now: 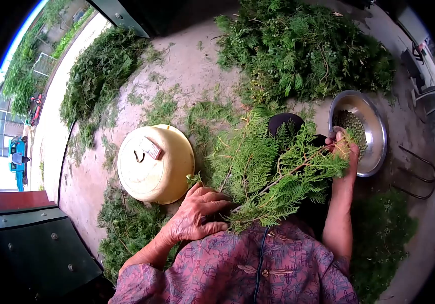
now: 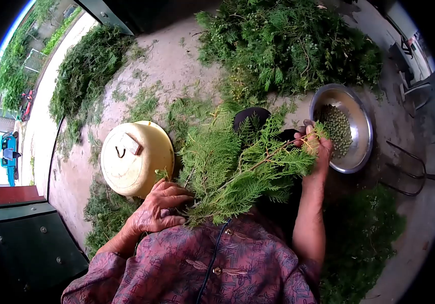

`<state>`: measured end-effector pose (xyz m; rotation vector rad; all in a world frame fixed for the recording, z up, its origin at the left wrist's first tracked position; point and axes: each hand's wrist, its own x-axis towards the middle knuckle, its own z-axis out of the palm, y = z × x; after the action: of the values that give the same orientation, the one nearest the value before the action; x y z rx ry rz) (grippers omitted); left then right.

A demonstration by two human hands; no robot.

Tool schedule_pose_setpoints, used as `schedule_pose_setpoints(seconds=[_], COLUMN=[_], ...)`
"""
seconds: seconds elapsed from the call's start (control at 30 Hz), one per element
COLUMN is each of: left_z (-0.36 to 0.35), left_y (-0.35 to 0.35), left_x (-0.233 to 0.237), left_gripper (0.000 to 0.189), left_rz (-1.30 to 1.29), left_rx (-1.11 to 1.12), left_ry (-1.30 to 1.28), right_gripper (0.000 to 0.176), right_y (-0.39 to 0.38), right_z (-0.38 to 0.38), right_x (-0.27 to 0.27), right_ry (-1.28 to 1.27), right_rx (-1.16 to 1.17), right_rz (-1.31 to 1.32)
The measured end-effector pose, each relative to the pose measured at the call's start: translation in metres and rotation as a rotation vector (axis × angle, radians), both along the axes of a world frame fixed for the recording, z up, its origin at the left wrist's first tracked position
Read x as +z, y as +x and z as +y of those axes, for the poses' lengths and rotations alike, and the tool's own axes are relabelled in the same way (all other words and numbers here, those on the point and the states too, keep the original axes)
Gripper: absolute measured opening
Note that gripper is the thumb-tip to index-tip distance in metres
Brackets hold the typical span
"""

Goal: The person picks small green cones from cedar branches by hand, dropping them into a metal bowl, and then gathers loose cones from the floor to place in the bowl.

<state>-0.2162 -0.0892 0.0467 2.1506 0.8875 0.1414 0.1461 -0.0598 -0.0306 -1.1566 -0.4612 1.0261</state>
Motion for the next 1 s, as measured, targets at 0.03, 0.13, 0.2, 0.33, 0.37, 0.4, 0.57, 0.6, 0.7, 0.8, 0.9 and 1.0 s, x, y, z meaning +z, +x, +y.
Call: schedule_pose_setpoints(seconds=[0.03,0.13,0.2,0.33,0.37,0.4,0.57,0.6,0.7,0.8,0.9,1.0], left_z=[-0.002,0.001,0.002,0.005,0.010,0.016,0.060,0.067,0.089,0.099,0.105,0.113], left_y=[0.001,0.014,0.018,0.014,0.012,0.008,-0.022,-0.029,-0.041,-0.034,-0.022,-0.032], left_x=[-0.007,-0.001,-0.002,-0.003,-0.003,-0.005,-0.016,-0.023,-0.044,-0.058,-0.064,-0.124], left_gripper=[0.058,0.068,0.071,0.041,0.033,0.026,0.018,0.015,0.011,0.012,0.016,0.015], left_rz=[0.036,0.129,0.072,-0.077,-0.150,-0.224,-0.776,-0.802,-0.850,-0.952,-0.646,-0.347], left_rx=[-0.021,-0.016,-0.016,0.131,0.305,0.480,0.902,0.982,1.084,1.120,1.075,0.801], left_ry=[0.051,0.087,0.080,0.143,0.101,0.061,-0.446,-0.469,-0.461,-0.515,-0.641,-0.701], right_gripper=[0.022,0.021,0.021,0.021,0.021,0.021,0.019,0.020,0.019,0.020,0.020,0.021], right_y=[0.000,-0.007,-0.006,-0.004,0.000,0.003,0.025,0.029,0.039,0.046,0.048,0.059], right_z=[0.001,0.000,-0.001,-0.001,0.000,0.001,0.002,0.002,0.000,-0.001,-0.001,-0.007], right_x=[-0.001,0.006,0.005,0.009,0.010,0.009,0.005,0.004,0.006,0.006,0.008,-0.002], right_ry=[0.009,-0.041,-0.043,-0.066,-0.056,-0.043,-0.092,-0.097,-0.180,-0.235,-0.312,-0.370], right_rx=[0.005,-0.057,-0.070,-0.083,-0.080,-0.074,-0.106,-0.112,-0.179,-0.187,-0.178,-0.133], right_rz=[-0.031,-0.085,-0.114,-0.172,-0.176,-0.178,-0.256,-0.270,-0.293,-0.390,-0.480,-0.601])
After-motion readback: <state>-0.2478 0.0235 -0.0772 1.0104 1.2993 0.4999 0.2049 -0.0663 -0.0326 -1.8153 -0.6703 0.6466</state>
